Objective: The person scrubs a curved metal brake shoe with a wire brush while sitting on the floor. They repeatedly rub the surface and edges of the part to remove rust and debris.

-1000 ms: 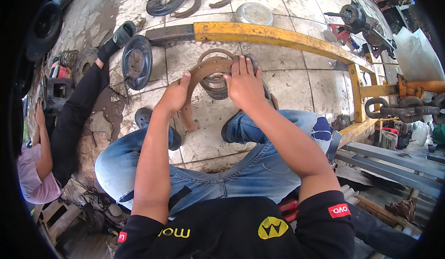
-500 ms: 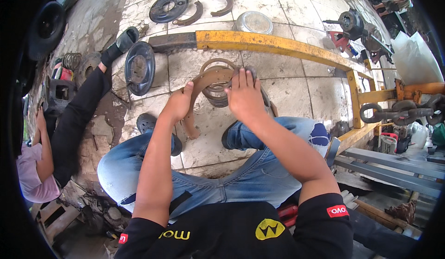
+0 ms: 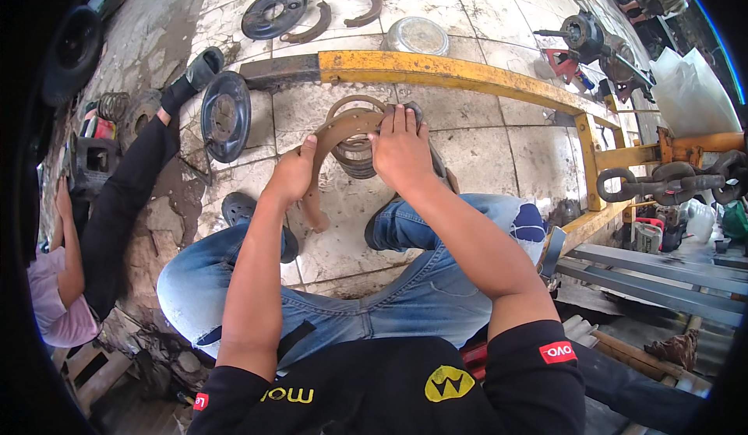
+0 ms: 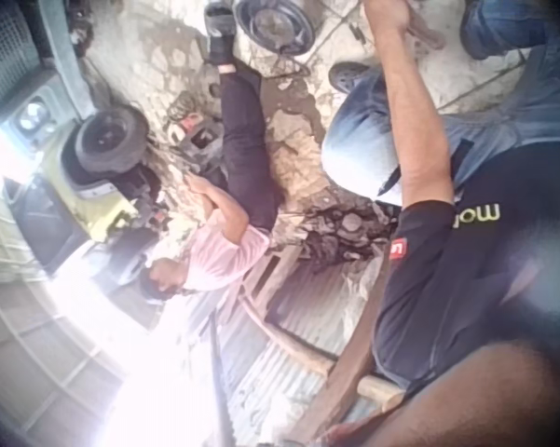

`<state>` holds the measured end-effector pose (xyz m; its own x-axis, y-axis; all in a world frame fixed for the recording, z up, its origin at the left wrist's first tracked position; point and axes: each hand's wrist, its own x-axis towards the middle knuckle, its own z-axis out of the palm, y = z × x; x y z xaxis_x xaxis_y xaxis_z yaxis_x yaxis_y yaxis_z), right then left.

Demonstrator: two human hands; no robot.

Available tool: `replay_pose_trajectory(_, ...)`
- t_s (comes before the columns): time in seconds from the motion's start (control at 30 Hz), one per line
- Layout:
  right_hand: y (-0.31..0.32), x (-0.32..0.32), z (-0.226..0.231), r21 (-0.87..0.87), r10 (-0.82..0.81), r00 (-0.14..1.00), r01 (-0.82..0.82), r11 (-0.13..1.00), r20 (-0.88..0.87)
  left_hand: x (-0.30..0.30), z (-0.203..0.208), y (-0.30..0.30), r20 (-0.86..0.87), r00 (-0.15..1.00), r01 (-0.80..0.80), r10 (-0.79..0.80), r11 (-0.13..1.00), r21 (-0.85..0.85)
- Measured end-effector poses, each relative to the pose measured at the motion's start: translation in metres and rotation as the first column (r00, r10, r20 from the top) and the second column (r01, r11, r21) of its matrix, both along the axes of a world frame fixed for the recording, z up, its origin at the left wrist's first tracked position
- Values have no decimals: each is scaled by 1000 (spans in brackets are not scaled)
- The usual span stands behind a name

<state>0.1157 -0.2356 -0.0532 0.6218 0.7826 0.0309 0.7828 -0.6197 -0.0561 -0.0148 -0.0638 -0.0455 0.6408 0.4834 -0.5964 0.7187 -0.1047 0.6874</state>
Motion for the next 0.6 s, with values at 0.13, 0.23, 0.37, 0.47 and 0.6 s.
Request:
replay_pose_trajectory(0.13, -11, -16, 6, -82, 61, 998, -62, 995, -11, -4, -8, 0, 34, 999, -30, 28, 998, 53)
replay_pose_trajectory(0.23, 2, 3, 6, 14, 5, 999, -5, 1000, -54, -3, -5, 0, 58, 998, -30, 28, 999, 31)
replay_pose_trajectory(0.37, 0, -3, -2, -30, -3, 1000, 3, 1000, 9, -1, 1, -2, 7, 999, -42, 42, 998, 55)
replay_pose_trajectory(0.47, -4, -7, 1, -25, 31, 1000, -31, 999, -3, -4, 5, 1, -6, 999, -37, 38, 999, 29)
replay_pose_trajectory(0.6, -4, 0, 0, -54, 24, 996, -19, 998, 82, -1, 17, -8, -14, 1000, -23, 24, 997, 74)
